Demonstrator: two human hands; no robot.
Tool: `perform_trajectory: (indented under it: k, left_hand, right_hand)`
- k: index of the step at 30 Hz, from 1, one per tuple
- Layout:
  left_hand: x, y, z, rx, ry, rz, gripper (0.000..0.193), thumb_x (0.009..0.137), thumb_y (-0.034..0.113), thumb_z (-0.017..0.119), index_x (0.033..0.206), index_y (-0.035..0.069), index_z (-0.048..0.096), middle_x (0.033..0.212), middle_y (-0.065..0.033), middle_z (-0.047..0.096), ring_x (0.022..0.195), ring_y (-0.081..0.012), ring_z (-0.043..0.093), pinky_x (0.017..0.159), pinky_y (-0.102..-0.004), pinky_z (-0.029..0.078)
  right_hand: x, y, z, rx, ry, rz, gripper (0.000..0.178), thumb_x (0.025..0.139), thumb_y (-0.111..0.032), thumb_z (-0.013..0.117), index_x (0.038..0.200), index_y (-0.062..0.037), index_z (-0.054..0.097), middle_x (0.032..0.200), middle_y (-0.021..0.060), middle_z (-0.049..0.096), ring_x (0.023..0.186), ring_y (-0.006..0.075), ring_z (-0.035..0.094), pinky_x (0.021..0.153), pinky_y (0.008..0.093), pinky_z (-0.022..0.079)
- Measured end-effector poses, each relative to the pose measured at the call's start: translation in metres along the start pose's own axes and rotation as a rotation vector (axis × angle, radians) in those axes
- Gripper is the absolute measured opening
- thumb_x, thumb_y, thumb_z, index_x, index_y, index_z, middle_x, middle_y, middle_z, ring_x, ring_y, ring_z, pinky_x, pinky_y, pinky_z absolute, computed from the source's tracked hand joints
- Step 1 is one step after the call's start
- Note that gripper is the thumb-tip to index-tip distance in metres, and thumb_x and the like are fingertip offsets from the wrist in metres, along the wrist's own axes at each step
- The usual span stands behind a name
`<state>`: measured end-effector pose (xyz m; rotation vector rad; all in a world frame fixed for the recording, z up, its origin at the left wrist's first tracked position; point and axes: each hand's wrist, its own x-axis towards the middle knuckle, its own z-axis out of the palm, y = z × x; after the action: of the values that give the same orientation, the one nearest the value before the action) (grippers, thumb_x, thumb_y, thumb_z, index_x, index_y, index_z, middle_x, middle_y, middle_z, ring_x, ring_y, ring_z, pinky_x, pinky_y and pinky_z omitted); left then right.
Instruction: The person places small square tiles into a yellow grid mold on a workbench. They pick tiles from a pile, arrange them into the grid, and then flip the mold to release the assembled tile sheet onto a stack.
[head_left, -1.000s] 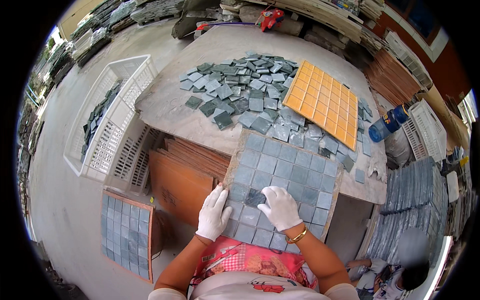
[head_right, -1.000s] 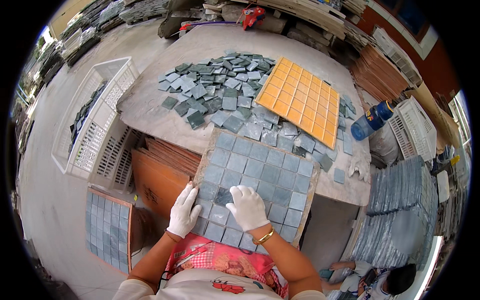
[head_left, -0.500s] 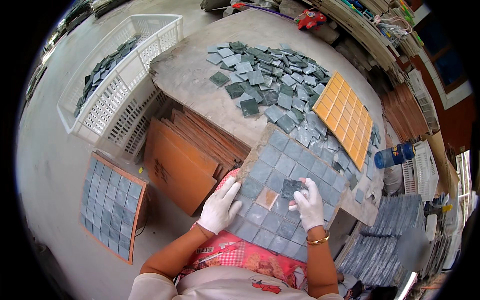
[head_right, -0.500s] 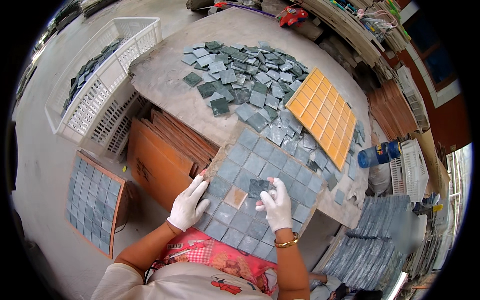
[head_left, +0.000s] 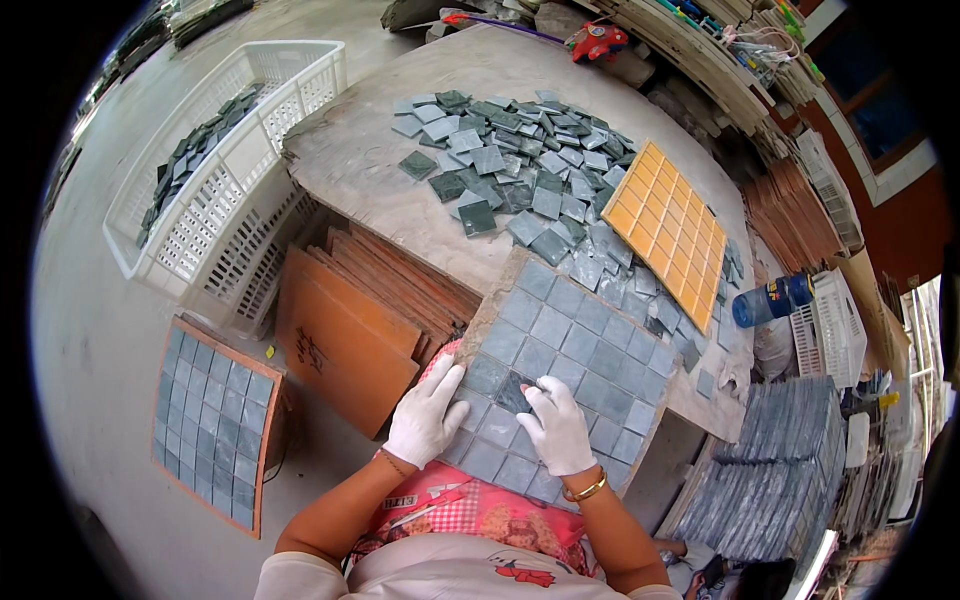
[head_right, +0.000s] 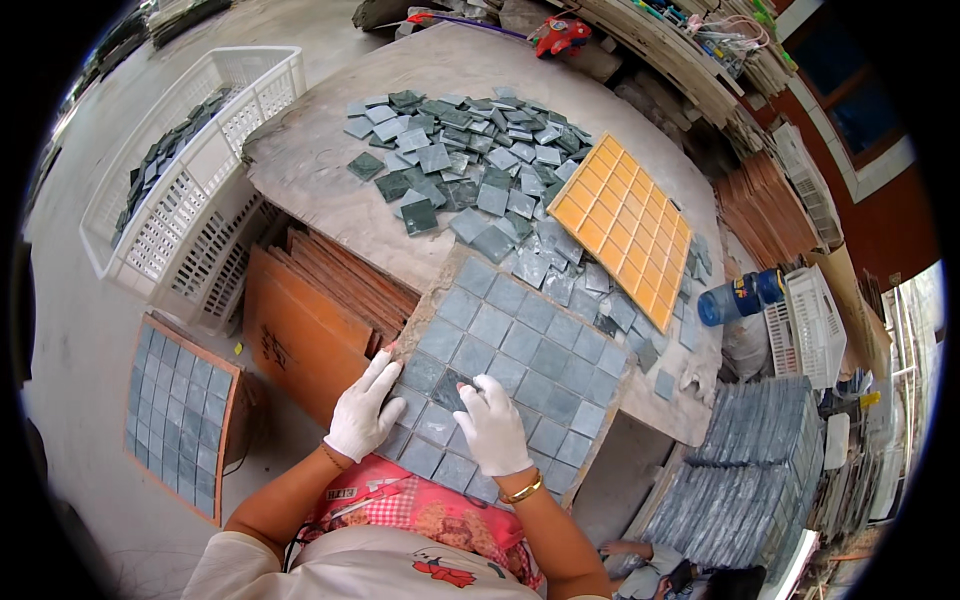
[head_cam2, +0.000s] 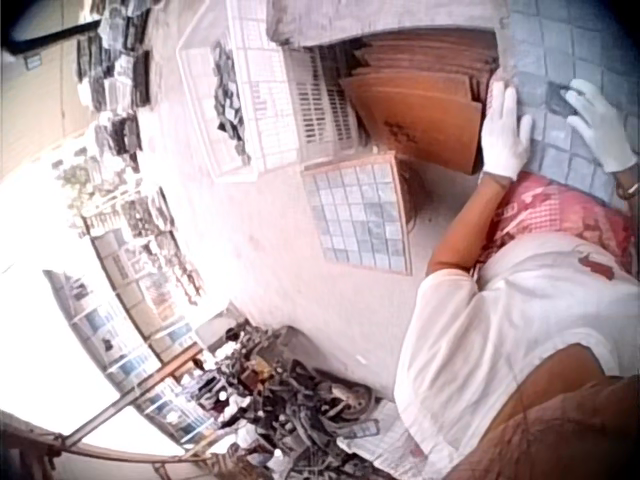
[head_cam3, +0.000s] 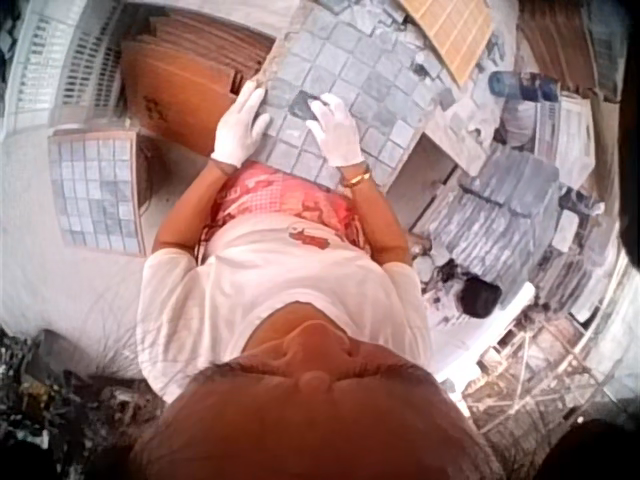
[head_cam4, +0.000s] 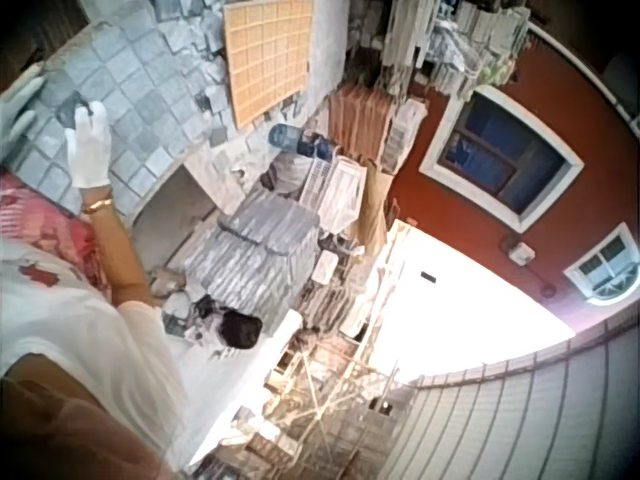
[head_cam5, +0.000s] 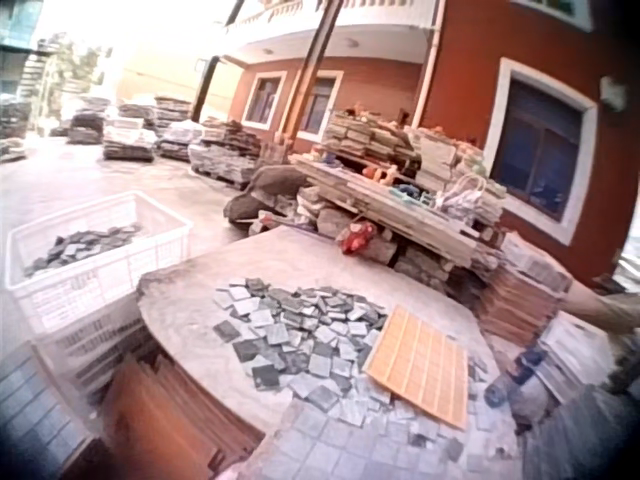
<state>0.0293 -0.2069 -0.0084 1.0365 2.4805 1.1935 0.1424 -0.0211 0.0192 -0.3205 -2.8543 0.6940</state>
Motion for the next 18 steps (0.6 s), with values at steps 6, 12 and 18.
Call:
perform_trajectory:
  k: [6, 12, 18]
  left_hand:
    - [-0.003, -0.001, 0.003, 0.019, 0.007, 0.001, 0.051, 0.08, 0.017, 0.062, 0.128, 0.005, 0.047, 0.14, -0.0202, 0.039, 0.113, -0.0383, 0.051, 0.091, -0.0409, 0.045]
    - [0.0, 0.004, 0.005, 0.219, 0.126, 0.115, 0.052, 0.078, 0.015, 0.062, 0.127, 0.003, 0.049, 0.138, -0.0174, 0.043, 0.121, -0.0355, 0.046, 0.1, -0.0419, 0.038]
    - [-0.002, 0.034, 0.007, 0.3, -0.115, 0.484, 0.053, 0.076, 0.021, 0.066, 0.123, 0.002, 0.054, 0.131, -0.0131, 0.051, 0.124, -0.0292, 0.045, 0.106, -0.0495, 0.027]
  right_hand:
    - [0.0, 0.001, 0.01, 0.037, 0.095, -0.002, 0.038, 0.071, -0.015, 0.073, 0.106, -0.0066, 0.06, 0.111, 0.013, 0.053, 0.095, 0.0298, 0.058, 0.08, 0.0387, 0.048]
    - [0.011, -0.001, 0.001, 0.171, 0.101, 0.091, 0.035, 0.072, -0.013, 0.073, 0.103, -0.0034, 0.06, 0.103, 0.0093, 0.06, 0.081, 0.0214, 0.06, 0.069, 0.0318, 0.049]
    - [0.006, 0.015, -0.038, 0.395, 0.197, 0.32, 0.03, 0.081, -0.01, 0.064, 0.109, -0.0022, 0.058, 0.097, 0.009, 0.064, 0.073, 0.0144, 0.06, 0.066, 0.0265, 0.048]
